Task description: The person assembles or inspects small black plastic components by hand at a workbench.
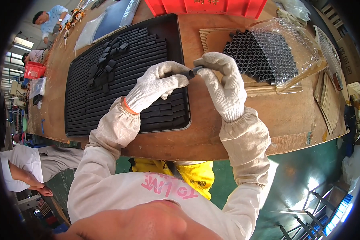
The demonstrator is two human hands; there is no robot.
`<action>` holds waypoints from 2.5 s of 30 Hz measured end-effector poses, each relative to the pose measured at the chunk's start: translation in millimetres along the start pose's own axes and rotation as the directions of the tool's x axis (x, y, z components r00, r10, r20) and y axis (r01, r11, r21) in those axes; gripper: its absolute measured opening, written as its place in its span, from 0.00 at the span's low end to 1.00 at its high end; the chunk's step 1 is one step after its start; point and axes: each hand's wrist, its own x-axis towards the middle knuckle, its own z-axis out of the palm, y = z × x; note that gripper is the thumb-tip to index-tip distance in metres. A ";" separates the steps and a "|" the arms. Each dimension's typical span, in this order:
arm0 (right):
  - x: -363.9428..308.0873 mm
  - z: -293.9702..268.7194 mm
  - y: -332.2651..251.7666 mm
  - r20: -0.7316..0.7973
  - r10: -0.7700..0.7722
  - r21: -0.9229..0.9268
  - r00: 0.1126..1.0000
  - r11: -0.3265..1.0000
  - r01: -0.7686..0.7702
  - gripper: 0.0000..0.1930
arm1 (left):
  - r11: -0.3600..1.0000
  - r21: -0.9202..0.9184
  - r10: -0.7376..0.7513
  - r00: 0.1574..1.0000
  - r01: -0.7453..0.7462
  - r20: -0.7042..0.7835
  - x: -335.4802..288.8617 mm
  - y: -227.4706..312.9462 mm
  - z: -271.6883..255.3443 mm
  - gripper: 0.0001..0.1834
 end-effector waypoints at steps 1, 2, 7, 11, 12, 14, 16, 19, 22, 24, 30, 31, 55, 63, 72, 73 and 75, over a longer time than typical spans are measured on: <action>-0.4 0.7 0.3 0.046 0.012 0.049 0.999 0.999 -0.014 0.15 | 0.999 0.039 -0.012 1.000 0.011 0.007 -0.2 1.5 0.3 0.19; -0.6 1.8 0.6 0.092 0.022 0.097 0.996 0.995 -0.031 0.15 | 0.999 0.040 -0.012 1.000 0.011 0.009 0.3 0.7 0.3 0.19; 4.4 -3.3 5.5 0.171 -0.291 -0.579 0.941 0.744 0.335 0.16 | 0.998 -0.063 -0.001 1.000 0.002 0.008 2.2 -4.6 0.4 0.19; 7.0 -1.2 2.9 0.238 -0.393 -0.614 0.888 0.647 0.451 0.18 | 0.998 -0.065 0.027 0.999 -0.025 0.027 3.9 -9.1 -0.8 0.19; 6.4 -1.2 3.5 0.244 -0.356 -0.567 0.902 0.702 0.431 0.19 | 0.996 -0.085 0.020 1.000 -0.018 0.022 3.3 -7.5 -0.3 0.20; 5.6 1.5 5.3 0.186 -0.351 -0.553 0.918 0.735 0.393 0.19 | 0.995 -0.104 0.013 1.000 -0.012 0.018 2.2 -4.8 0.2 0.20; 6.0 2.2 5.6 0.129 -0.344 -0.533 0.930 0.767 0.357 0.19 | 0.991 -0.135 0.022 1.000 -0.021 0.006 1.0 -2.9 0.1 0.21; 7.5 0.0 4.6 0.196 -0.390 -0.606 0.900 0.673 0.424 0.19 | 0.990 -0.141 0.020 0.999 -0.016 0.025 2.0 -5.1 -1.2 0.21; 8.0 -1.8 3.9 0.250 -0.372 -0.594 0.894 0.670 0.445 0.19 | 0.998 -0.050 0.041 0.999 -0.039 0.024 2.9 -6.4 -0.9 0.21; 7.2 -2.7 5.8 0.269 -0.313 -0.596 0.911 0.689 0.413 0.19 | 0.999 0.005 0.042 0.999 -0.042 -0.001 3.7 -2.1 -2.8 0.21; 10.8 -7.6 -1.8 -0.039 -0.235 -0.550 0.971 0.817 0.175 0.15 | 0.736 0.567 0.623 0.700 -0.371 -0.350 32.9 -29.9 -38.3 0.17; 10.3 -10.3 -5.3 -0.064 -0.193 -0.594 0.979 0.796 0.118 0.14 | 0.706 0.642 0.609 0.719 -0.299 -0.335 34.0 -27.7 -41.4 0.17; 22.7 -53.2 18.5 0.195 -0.309 -0.966 0.931 0.102 0.236 0.13 | 0.737 0.591 0.555 0.793 -0.329 -0.251 37.8 -26.9 -36.3 0.23; 31.4 -44.4 10.7 0.235 -0.443 -0.891 0.865 0.258 0.374 0.11 | 0.734 -0.679 0.142 0.976 0.009 0.166 20.8 -13.3 -32.3 0.23; 14.6 -7.7 1.2 0.222 -0.326 -0.722 0.919 0.578 0.380 0.14 | 0.785 -0.616 0.183 0.926 0.064 0.329 20.6 -32.2 -21.0 0.34; 14.1 -7.7 1.1 0.269 -0.336 -0.713 0.903 0.561 0.421 0.15 | 0.795 -0.603 0.179 0.923 0.068 0.341 15.8 -30.5 -17.9 0.35; 13.1 -5.6 -1.0 0.361 -0.319 -0.686 0.876 0.545 0.482 0.18 | 0.825 -0.562 0.170 0.919 0.064 0.355 9.5 -27.6 -12.2 0.39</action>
